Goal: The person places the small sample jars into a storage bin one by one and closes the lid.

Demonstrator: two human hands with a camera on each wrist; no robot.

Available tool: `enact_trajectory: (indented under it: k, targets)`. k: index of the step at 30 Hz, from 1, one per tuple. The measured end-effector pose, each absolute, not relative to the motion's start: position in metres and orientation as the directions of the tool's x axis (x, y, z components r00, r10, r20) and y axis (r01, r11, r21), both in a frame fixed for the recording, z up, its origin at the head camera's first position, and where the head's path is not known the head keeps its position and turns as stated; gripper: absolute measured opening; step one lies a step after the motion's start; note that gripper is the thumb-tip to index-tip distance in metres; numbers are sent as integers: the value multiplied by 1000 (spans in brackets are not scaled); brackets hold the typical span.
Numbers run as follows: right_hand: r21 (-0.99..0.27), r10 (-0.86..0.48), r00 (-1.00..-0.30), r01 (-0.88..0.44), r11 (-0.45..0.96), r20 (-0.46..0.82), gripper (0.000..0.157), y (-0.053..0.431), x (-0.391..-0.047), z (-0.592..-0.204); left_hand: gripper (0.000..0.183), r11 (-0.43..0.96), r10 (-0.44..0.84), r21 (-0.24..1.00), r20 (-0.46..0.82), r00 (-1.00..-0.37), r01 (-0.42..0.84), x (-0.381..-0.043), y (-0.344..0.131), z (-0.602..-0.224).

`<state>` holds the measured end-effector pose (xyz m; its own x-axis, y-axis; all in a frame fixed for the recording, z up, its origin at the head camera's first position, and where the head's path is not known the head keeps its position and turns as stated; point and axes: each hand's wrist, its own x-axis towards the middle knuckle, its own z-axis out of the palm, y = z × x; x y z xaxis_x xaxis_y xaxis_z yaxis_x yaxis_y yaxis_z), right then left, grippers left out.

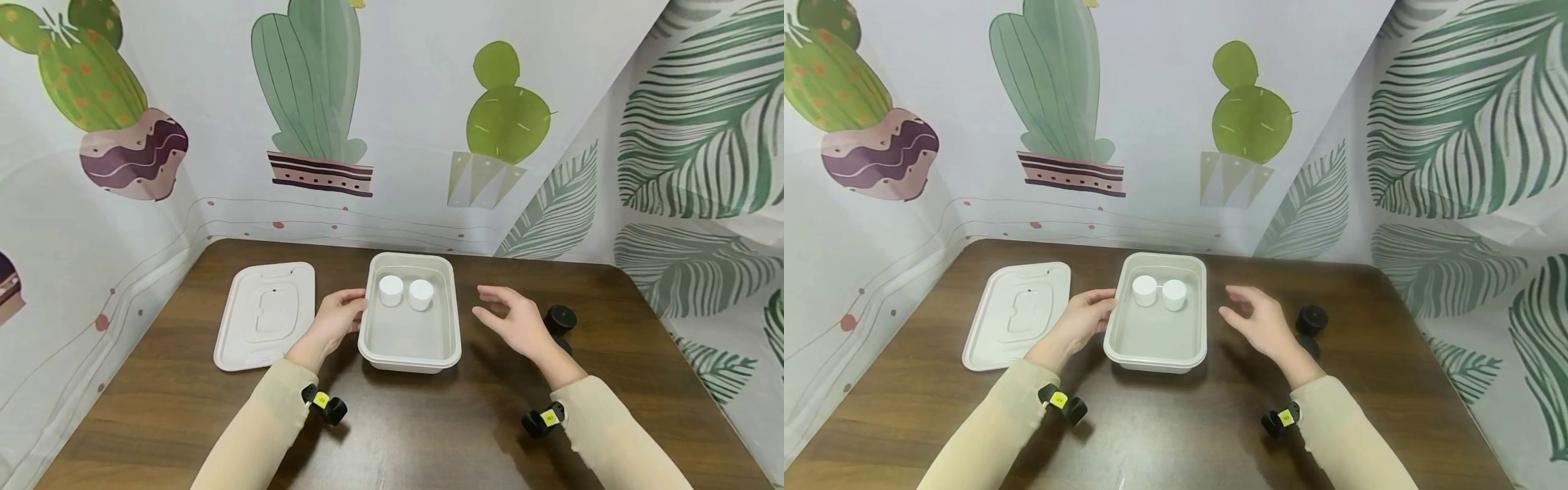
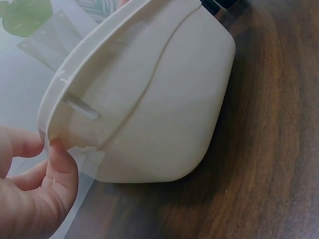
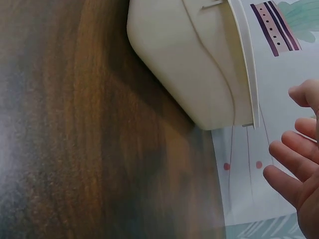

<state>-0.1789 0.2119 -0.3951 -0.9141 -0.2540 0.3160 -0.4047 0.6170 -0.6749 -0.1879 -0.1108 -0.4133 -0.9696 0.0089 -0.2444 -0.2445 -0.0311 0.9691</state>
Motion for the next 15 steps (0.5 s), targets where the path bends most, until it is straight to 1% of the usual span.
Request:
enact_trajectory:
  k: [15]
  targets:
    - [-665,-208,-926,-372,648,315,42,223,-171,-399,36,-52,17,968,-243,-970,-244,-189,-111,-415]
